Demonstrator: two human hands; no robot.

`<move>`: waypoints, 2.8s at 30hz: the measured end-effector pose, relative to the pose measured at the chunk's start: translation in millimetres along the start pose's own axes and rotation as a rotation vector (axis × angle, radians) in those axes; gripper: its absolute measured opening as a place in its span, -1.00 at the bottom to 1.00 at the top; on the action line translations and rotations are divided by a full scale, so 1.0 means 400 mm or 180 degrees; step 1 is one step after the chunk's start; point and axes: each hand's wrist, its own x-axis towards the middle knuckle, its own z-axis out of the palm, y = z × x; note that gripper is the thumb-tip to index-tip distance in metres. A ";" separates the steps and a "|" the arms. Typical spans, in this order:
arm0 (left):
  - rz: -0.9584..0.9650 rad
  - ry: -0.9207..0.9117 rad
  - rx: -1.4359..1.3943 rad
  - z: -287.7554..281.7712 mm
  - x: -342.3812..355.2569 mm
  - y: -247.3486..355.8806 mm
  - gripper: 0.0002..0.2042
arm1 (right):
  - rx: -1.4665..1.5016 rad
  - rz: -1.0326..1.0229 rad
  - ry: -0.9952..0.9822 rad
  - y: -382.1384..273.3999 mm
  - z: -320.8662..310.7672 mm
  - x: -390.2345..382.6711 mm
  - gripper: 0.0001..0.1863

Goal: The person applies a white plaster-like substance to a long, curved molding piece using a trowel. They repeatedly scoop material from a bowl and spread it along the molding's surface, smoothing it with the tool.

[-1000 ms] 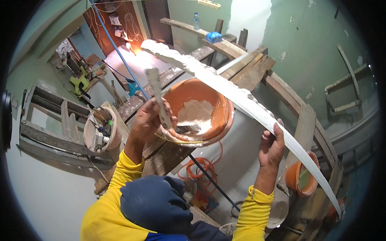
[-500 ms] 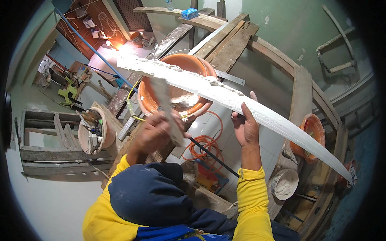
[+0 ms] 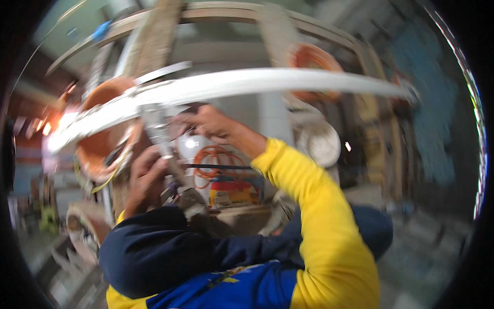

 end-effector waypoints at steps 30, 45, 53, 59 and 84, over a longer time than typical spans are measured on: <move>-0.0235 -0.3170 0.3854 0.916 0.729 -0.561 -0.73 | -0.0413 -0.0371 0.4019 0.251 -0.538 -1.080 -0.42; -0.1339 -0.3304 0.2253 0.828 0.728 -0.492 -0.71 | 0.0642 -0.0384 0.4190 0.286 -0.620 -1.181 -0.22; -0.1327 -0.1900 0.0339 0.524 0.525 -0.237 -0.70 | -0.0907 -0.1633 0.4043 0.066 -0.493 -0.901 -0.70; 0.0067 -0.0177 -0.0324 0.268 0.257 -0.092 -0.64 | 0.0783 -0.0828 0.0742 -0.024 -0.331 -0.449 -0.06; 0.2710 0.3692 -0.0536 -0.121 -0.050 0.031 -0.69 | 0.1685 -0.2197 0.0452 -0.211 -0.229 -0.254 -0.40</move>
